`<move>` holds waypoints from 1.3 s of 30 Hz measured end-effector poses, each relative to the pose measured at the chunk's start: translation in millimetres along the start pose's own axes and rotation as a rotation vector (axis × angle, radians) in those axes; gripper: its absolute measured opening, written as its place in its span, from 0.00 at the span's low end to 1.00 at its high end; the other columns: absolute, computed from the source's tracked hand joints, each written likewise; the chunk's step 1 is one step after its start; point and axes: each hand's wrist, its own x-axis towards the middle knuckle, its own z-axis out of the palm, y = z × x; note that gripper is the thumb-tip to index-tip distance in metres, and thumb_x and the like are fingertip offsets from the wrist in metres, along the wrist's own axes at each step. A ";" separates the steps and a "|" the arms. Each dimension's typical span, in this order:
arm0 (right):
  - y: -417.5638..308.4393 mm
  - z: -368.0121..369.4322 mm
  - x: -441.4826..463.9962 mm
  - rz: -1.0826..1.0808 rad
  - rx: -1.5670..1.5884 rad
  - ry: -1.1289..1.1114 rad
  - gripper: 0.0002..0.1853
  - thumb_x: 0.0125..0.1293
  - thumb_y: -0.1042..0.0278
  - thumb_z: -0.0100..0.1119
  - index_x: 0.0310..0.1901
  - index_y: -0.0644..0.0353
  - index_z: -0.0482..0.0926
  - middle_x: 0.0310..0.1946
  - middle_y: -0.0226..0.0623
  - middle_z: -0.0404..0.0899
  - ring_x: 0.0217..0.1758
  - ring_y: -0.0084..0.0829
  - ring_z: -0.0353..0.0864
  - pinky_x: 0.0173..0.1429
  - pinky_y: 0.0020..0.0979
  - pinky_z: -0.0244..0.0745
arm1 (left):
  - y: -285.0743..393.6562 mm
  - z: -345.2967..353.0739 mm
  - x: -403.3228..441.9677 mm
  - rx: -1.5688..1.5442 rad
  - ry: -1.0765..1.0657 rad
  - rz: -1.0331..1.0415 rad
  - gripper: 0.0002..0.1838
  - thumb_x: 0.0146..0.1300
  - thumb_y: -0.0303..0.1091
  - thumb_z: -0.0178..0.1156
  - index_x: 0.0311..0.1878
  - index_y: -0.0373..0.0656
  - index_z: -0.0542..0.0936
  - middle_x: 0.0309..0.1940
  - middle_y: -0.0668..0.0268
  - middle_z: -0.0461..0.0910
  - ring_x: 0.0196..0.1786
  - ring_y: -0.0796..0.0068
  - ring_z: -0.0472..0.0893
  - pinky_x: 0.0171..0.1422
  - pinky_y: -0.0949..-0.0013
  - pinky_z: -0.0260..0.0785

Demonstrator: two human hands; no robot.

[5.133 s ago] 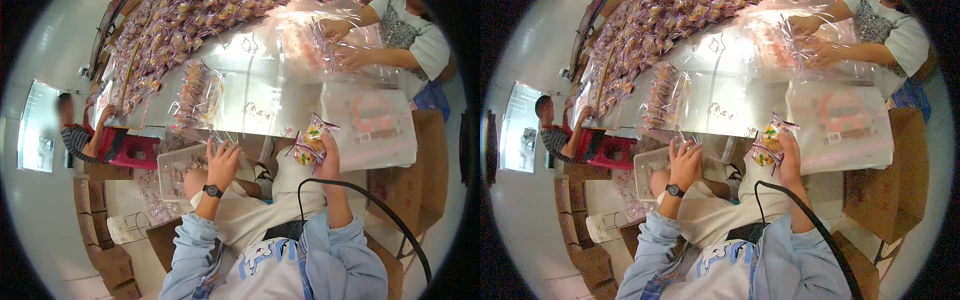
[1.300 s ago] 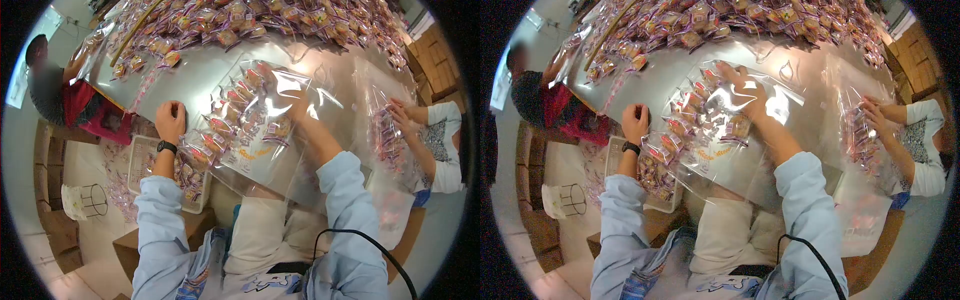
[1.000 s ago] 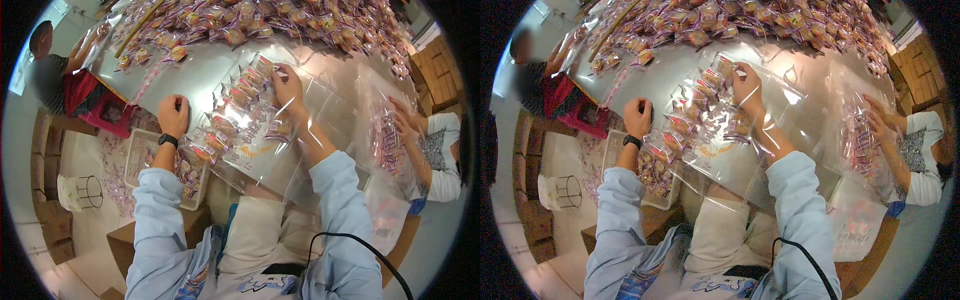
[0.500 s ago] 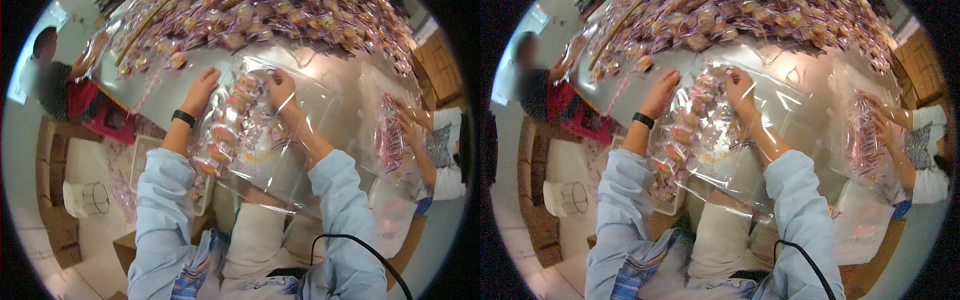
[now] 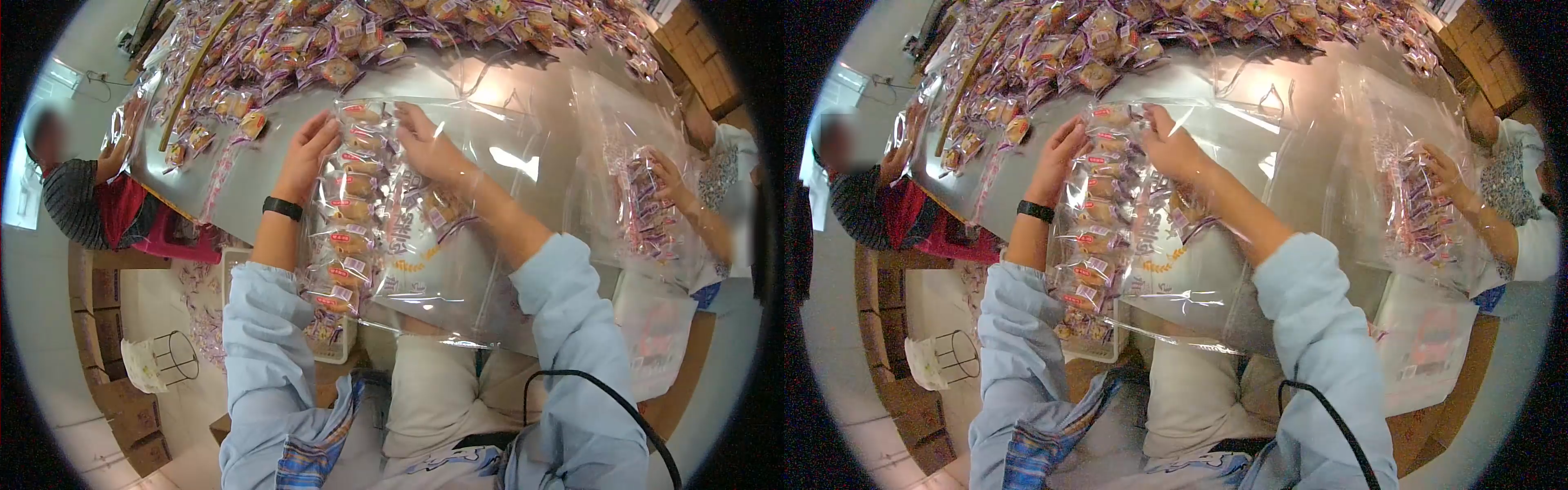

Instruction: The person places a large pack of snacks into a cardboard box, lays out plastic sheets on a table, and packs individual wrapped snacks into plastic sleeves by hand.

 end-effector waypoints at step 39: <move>-45.7 46.7 -97.2 -0.135 0.284 -0.110 0.30 0.66 0.80 0.66 0.69 0.56 0.71 0.64 0.34 0.72 0.63 0.27 0.76 0.64 0.29 0.76 | -24.3 -33.5 -119.2 0.931 0.271 0.659 0.12 0.67 0.40 0.62 0.41 0.41 0.85 0.39 0.60 0.85 0.50 0.54 0.78 0.57 0.54 0.70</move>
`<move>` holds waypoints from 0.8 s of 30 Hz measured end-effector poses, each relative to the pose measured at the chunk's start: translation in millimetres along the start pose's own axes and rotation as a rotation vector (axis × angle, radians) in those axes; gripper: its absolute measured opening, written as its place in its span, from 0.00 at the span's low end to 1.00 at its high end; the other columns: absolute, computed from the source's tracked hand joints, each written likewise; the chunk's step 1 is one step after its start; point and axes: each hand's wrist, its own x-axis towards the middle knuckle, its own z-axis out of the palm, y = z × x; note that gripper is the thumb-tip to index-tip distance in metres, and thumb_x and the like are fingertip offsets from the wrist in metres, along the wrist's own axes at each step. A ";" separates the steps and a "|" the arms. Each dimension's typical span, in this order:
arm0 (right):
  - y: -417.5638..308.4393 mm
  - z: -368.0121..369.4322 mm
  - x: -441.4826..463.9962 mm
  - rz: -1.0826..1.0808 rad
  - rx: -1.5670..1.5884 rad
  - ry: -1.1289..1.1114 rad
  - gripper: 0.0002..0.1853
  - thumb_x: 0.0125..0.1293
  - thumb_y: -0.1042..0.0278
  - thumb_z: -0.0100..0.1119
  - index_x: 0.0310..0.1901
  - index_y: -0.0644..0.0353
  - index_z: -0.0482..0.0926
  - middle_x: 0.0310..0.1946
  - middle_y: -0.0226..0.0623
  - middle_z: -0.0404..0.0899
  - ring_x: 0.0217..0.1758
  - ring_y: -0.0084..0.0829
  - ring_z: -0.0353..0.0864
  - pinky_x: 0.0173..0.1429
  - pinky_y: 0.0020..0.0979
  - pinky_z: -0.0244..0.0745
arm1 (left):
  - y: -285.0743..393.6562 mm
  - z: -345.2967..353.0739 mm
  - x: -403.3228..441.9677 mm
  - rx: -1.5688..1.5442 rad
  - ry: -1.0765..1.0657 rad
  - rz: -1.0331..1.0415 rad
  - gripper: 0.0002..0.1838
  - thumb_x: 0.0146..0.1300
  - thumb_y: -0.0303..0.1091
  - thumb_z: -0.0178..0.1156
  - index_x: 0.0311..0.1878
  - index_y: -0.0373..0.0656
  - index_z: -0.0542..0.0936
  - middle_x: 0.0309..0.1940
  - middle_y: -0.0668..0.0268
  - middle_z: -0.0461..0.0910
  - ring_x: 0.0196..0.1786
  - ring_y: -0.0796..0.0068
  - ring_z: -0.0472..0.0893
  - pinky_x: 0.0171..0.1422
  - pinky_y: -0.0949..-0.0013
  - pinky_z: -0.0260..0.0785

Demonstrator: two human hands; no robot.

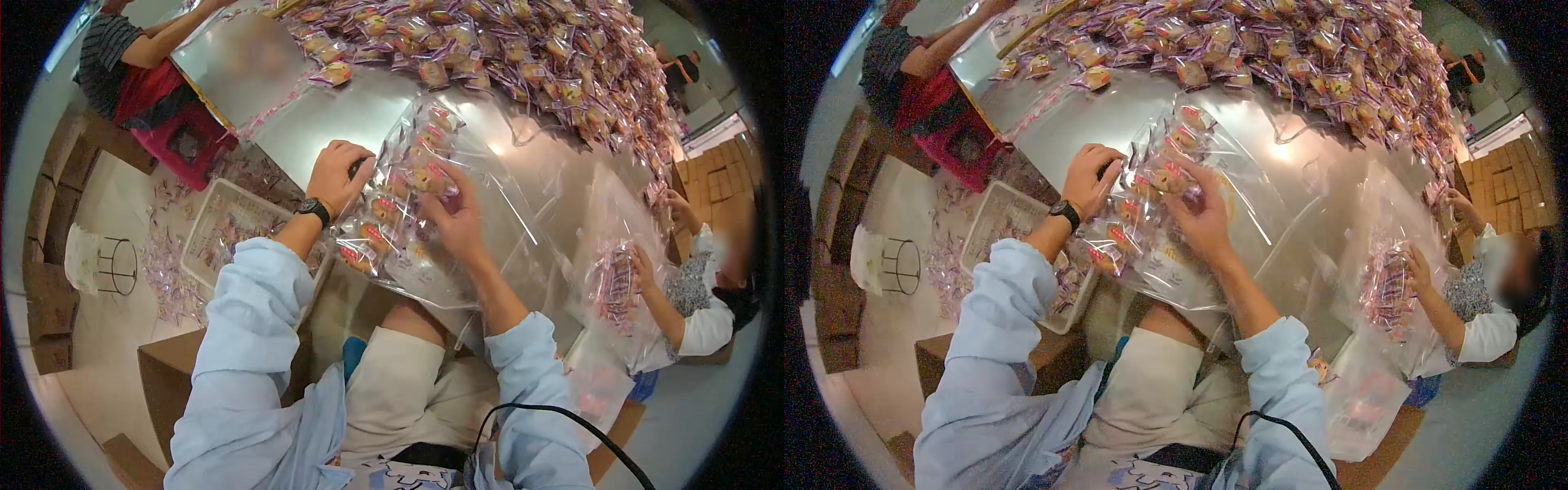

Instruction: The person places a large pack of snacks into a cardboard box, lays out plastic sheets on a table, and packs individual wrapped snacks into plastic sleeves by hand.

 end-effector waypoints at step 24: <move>-8.9 7.1 25.9 0.369 -0.030 -0.088 0.22 0.71 0.71 0.64 0.66 0.54 0.78 0.48 0.39 0.85 0.49 0.30 0.85 0.49 0.30 0.83 | -6.5 3.1 -0.6 -0.127 0.037 -0.088 0.17 0.70 0.42 0.58 0.37 0.37 0.85 0.30 0.53 0.82 0.42 0.50 0.79 0.50 0.52 0.71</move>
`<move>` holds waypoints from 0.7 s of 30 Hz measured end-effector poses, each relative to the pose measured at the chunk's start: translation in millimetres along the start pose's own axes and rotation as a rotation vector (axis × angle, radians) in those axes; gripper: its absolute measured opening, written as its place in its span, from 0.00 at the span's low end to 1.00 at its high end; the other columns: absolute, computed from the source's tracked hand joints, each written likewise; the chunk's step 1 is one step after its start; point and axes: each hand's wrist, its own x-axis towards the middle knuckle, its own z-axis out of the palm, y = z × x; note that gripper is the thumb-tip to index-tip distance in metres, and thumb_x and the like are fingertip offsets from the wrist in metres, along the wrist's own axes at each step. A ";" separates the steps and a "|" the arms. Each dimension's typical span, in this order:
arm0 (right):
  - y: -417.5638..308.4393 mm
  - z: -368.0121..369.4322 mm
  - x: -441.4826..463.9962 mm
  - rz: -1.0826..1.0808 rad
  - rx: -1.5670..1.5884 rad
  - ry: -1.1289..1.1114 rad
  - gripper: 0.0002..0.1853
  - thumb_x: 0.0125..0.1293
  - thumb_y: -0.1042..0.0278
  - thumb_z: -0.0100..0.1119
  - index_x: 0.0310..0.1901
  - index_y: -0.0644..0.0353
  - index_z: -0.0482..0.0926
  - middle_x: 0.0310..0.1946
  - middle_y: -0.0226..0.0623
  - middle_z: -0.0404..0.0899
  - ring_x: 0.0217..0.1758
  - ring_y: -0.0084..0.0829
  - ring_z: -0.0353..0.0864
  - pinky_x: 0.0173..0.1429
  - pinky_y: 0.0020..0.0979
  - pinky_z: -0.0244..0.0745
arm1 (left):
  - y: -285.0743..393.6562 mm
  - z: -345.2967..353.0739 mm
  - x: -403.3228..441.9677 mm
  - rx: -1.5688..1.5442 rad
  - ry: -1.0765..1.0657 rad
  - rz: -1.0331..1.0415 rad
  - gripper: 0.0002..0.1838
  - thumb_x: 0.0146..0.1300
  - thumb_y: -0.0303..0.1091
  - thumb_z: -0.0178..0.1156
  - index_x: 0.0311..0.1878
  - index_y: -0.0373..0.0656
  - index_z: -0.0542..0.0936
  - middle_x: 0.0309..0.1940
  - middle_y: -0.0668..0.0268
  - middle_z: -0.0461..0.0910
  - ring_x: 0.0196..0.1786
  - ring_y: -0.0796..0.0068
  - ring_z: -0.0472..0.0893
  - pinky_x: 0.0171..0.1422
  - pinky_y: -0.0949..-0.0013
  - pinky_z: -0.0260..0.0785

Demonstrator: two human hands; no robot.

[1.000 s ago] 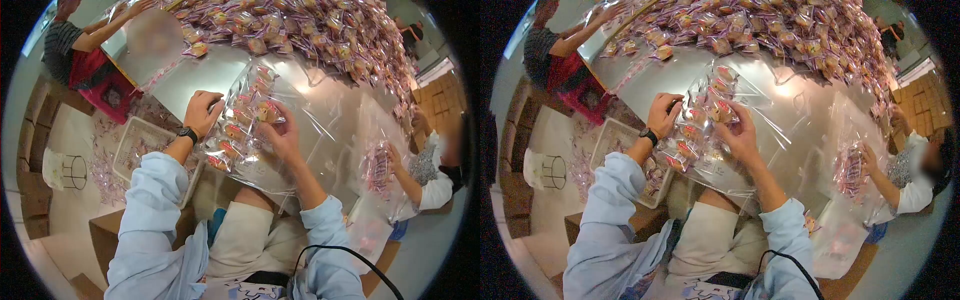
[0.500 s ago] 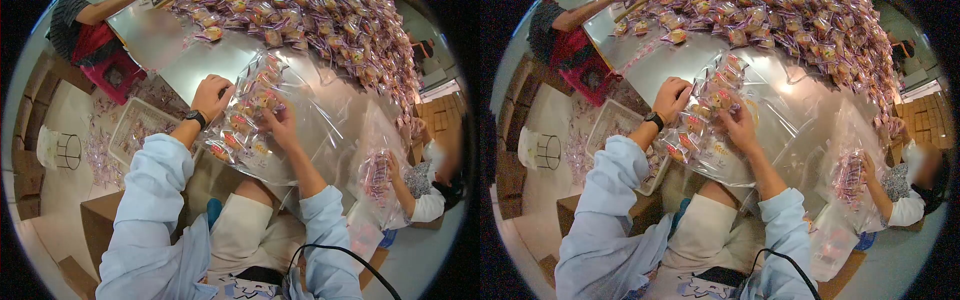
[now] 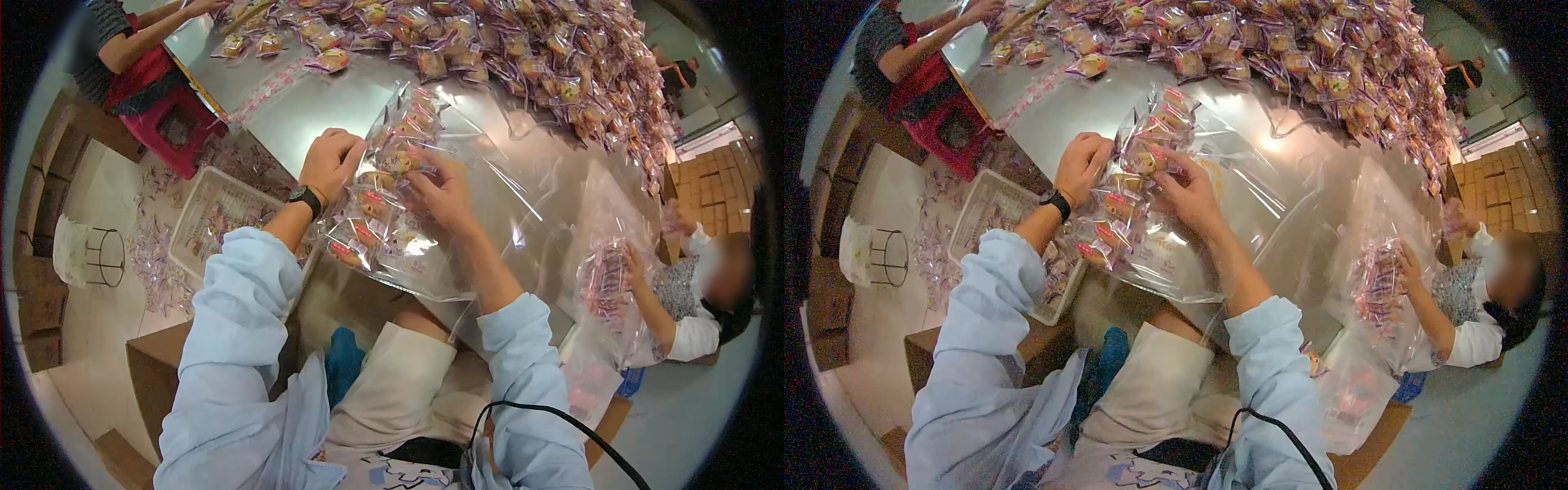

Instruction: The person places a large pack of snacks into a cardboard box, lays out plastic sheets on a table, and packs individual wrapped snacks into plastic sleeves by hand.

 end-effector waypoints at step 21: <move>33.3 13.4 1.2 -0.175 0.044 0.200 0.15 0.67 0.72 0.67 0.54 0.60 0.81 0.56 0.35 0.82 0.44 0.21 0.83 0.48 0.25 0.78 | -33.1 11.7 -1.9 -0.427 0.018 -0.219 0.27 0.81 0.48 0.47 0.67 0.35 0.78 0.57 0.56 0.83 0.61 0.68 0.78 0.68 0.67 0.67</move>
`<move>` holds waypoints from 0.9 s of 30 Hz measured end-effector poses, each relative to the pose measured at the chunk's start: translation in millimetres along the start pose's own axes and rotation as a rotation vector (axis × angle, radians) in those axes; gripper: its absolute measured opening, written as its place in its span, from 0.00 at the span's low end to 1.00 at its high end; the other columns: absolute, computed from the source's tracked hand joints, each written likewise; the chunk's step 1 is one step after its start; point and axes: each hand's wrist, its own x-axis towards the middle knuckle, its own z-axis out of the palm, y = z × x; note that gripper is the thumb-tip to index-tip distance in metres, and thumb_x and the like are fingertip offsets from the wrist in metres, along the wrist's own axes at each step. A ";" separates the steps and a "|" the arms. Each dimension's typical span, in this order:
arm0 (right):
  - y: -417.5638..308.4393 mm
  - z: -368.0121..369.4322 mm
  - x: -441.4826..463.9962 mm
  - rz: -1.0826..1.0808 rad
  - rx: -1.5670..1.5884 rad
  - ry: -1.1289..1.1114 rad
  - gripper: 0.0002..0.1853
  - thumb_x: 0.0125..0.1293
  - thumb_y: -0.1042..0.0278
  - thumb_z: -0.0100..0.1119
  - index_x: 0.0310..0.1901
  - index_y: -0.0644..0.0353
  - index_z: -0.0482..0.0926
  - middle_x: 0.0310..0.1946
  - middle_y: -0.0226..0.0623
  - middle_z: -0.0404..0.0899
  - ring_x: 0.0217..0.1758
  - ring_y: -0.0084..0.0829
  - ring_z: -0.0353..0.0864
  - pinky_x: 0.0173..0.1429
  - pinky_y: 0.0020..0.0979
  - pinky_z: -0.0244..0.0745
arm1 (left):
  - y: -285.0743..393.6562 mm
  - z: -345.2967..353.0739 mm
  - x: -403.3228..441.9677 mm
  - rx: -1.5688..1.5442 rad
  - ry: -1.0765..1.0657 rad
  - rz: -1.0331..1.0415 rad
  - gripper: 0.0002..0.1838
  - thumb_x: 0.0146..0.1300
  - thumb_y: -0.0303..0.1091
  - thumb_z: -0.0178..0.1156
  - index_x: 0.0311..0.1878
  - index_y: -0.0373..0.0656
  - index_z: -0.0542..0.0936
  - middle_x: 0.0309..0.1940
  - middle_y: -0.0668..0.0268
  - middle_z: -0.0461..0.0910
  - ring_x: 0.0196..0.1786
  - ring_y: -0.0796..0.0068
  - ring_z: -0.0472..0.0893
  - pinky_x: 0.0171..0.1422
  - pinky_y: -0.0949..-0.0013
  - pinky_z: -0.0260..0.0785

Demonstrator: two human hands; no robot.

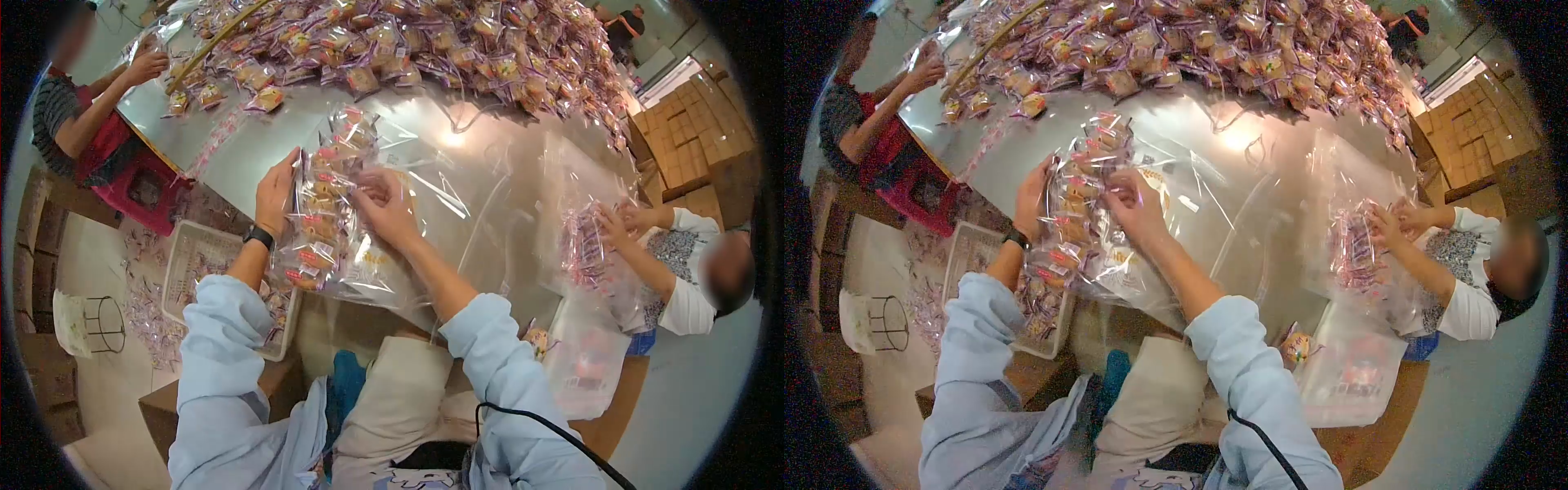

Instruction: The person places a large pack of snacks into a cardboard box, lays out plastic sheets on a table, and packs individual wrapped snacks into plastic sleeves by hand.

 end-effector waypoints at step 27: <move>-29.0 -41.1 -34.6 -0.485 -0.414 -0.126 0.18 0.62 0.67 0.71 0.56 0.52 0.87 0.46 0.41 0.85 0.48 0.41 0.84 0.53 0.38 0.79 | 80.7 50.6 -15.3 -0.373 -0.347 -0.333 0.42 0.67 0.20 0.62 0.81 0.33 0.54 0.80 0.53 0.58 0.79 0.64 0.62 0.80 0.62 0.58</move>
